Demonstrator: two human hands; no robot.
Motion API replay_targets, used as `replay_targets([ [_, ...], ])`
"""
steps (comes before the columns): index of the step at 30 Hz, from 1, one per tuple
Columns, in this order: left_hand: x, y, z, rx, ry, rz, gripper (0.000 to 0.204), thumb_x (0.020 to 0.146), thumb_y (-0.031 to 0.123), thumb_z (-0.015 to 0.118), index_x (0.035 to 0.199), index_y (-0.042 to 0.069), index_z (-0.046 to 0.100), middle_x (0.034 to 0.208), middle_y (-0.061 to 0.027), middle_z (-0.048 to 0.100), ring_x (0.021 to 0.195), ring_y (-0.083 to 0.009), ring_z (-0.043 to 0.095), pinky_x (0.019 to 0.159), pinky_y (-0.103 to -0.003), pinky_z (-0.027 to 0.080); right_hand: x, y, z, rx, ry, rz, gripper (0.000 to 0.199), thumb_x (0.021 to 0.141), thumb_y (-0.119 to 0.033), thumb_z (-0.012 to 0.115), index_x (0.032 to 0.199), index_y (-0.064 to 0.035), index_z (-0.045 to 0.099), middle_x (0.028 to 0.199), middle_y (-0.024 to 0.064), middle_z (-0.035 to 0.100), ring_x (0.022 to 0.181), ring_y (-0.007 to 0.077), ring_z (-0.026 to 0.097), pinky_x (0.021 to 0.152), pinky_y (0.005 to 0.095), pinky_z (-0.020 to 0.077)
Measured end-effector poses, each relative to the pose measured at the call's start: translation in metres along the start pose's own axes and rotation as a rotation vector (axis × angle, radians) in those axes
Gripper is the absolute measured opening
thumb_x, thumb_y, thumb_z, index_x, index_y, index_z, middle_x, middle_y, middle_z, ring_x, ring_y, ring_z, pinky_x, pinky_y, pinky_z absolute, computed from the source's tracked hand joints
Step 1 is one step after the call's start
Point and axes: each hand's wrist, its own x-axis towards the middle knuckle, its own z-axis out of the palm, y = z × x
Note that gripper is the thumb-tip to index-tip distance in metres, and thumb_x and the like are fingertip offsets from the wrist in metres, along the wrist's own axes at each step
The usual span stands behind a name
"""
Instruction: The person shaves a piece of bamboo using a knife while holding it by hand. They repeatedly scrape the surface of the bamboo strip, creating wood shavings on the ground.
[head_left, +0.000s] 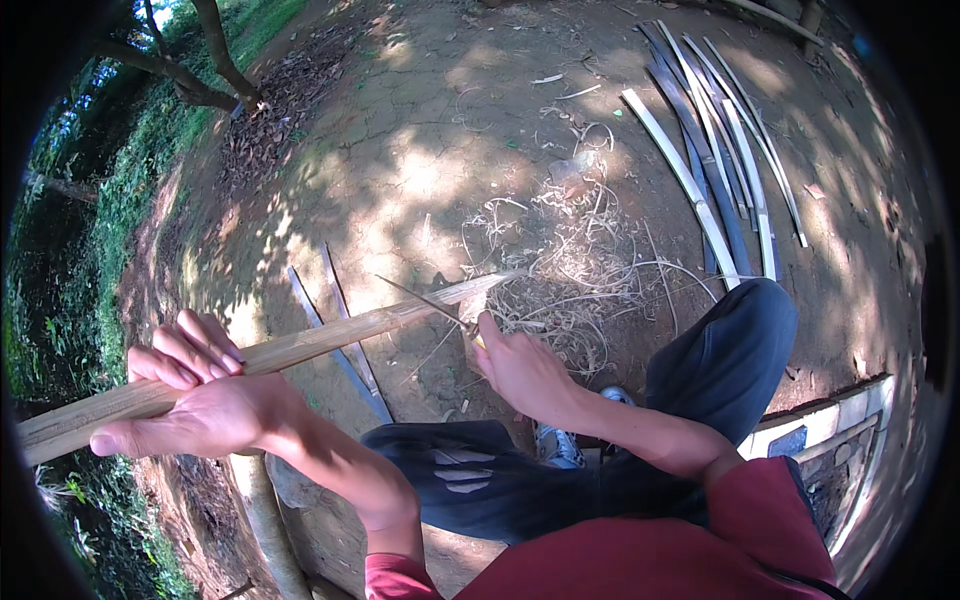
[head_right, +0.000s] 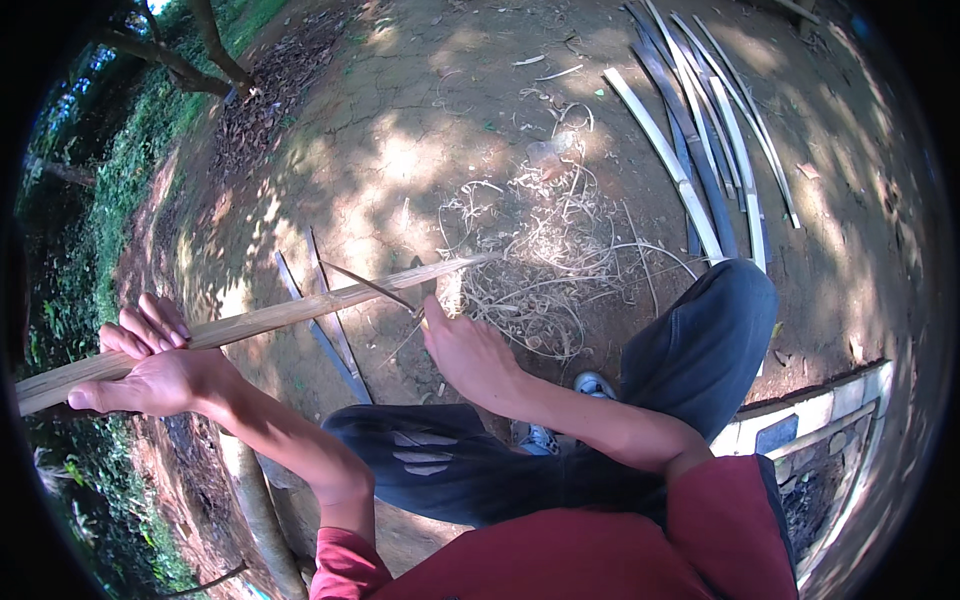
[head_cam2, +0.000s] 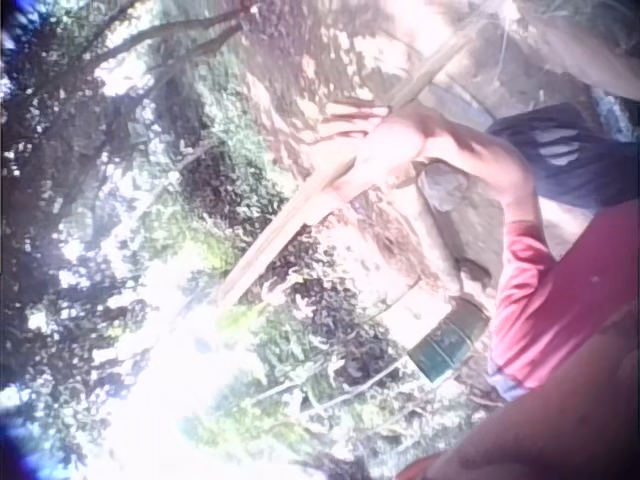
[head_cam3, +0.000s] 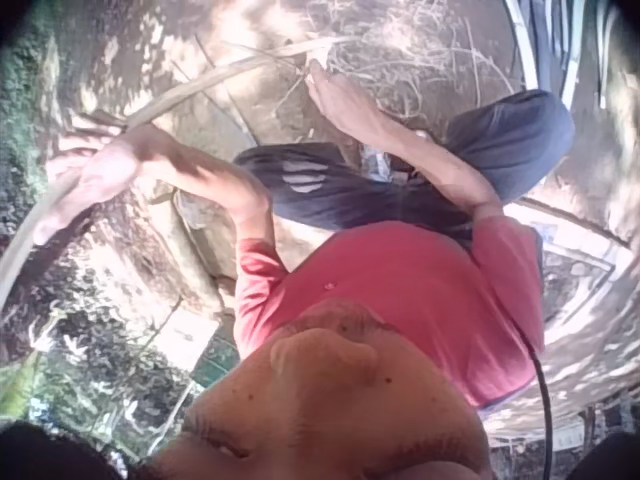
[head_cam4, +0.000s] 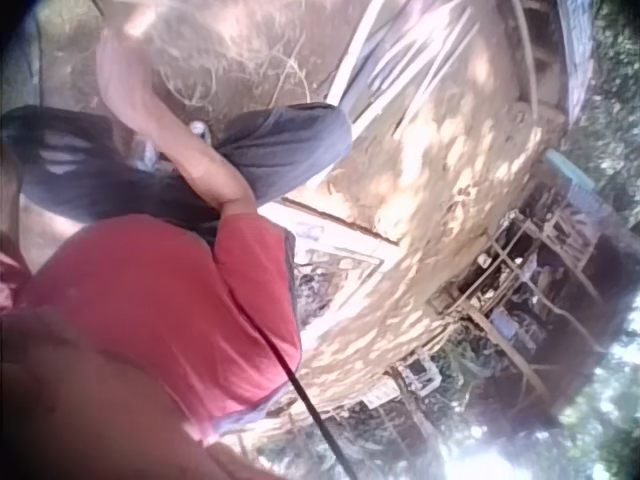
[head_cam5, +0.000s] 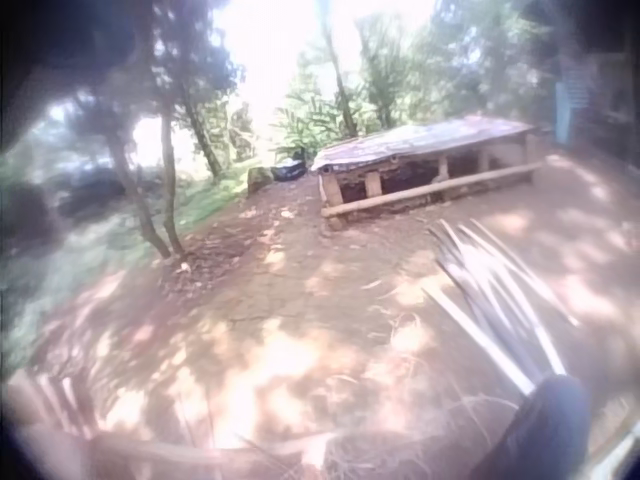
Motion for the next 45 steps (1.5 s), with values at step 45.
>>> replay_targets([
  [45,0.001,0.007,-0.002,-0.167,-0.119,-0.103,0.067,0.085,0.075,0.029,0.057,0.015,0.025,0.046,0.0000,0.027,0.041,-0.0106,0.026,0.037,-0.019,0.021,0.071,0.195,0.078,-0.164,0.069,0.328,0.025,0.091,-0.015,0.050,0.105,0.0051,0.051,0.081,0.0259,0.065,0.079,0.0430,0.065,0.071,0.0514,0.0515],
])
